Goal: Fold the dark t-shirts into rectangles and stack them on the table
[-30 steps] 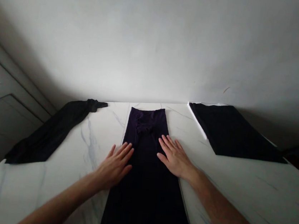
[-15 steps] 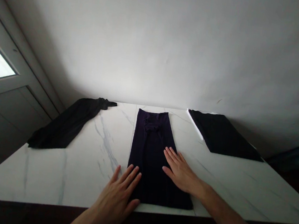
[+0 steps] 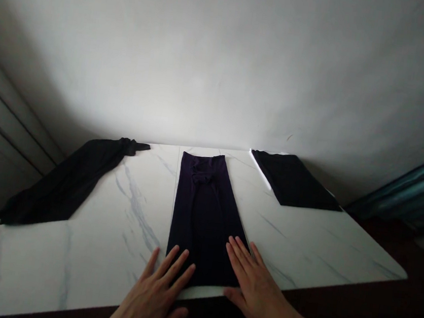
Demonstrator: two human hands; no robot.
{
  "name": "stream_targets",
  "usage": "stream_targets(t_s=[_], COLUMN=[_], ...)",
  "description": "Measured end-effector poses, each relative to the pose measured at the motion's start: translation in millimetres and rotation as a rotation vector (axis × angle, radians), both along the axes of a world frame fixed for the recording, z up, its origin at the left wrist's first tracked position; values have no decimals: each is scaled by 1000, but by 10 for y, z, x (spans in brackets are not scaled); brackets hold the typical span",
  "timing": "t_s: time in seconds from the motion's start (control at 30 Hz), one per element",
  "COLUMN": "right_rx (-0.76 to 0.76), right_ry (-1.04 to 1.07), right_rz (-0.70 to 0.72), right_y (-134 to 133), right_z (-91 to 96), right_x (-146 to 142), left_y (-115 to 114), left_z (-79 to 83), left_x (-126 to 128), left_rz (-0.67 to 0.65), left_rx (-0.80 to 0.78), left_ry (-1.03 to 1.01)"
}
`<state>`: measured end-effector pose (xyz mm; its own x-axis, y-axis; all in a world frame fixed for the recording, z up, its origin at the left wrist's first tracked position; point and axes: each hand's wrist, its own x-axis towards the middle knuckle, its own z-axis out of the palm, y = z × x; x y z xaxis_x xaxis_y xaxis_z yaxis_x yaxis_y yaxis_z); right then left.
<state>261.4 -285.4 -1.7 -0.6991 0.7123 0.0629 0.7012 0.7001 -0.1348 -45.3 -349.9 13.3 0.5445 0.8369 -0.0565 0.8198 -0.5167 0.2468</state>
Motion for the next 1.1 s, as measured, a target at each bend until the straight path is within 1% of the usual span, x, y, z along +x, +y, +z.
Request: stream_targets(t_s=[0.07,0.17,0.23,0.27,0.3,0.37,0.47,0.53,0.6,0.67,0.73,0.87,1.0,1.1], right_rx=[6,-1,29,56,86,123,131,129,132,146,175,280,391,432], right_ry=[9,37,81,103,117,117,70,32,6,-10,-20,-21,-25,-25], right_rz=[24,114,116,77,22,-61,-49,-31,-30,-21,-10,22,79,126], right_y=[-159,-366,-398,-370,-317,-162,50,108,106,79,58,74,136,195], right_z=[31,115,179,202,214,193,78,-9,-72,-100,-107,-120,-175,-249], right_x=[23,101,162,186,202,200,139,109,113,143,175,198,218,263], left_y=[-58,-131,-96,-34,58,319,772,1003,1128,1154,1112,952,819,790], left_z=[-29,-36,13,54,100,196,281,267,200,117,61,68,78,10], left_x=[-18,-99,-162,-179,-178,-114,110,268,372,411,409,421,476,471], left_rz=[-8,-59,-71,-58,-35,2,-15,-58,-119,-178,-203,-185,-254,-286], left_rx=[17,42,92,124,162,228,245,199,132,77,39,7,7,55], left_ry=[3,-1,-15,-19,-21,-21,-16,-10,-9,-21,-40,-110,-159,-137])
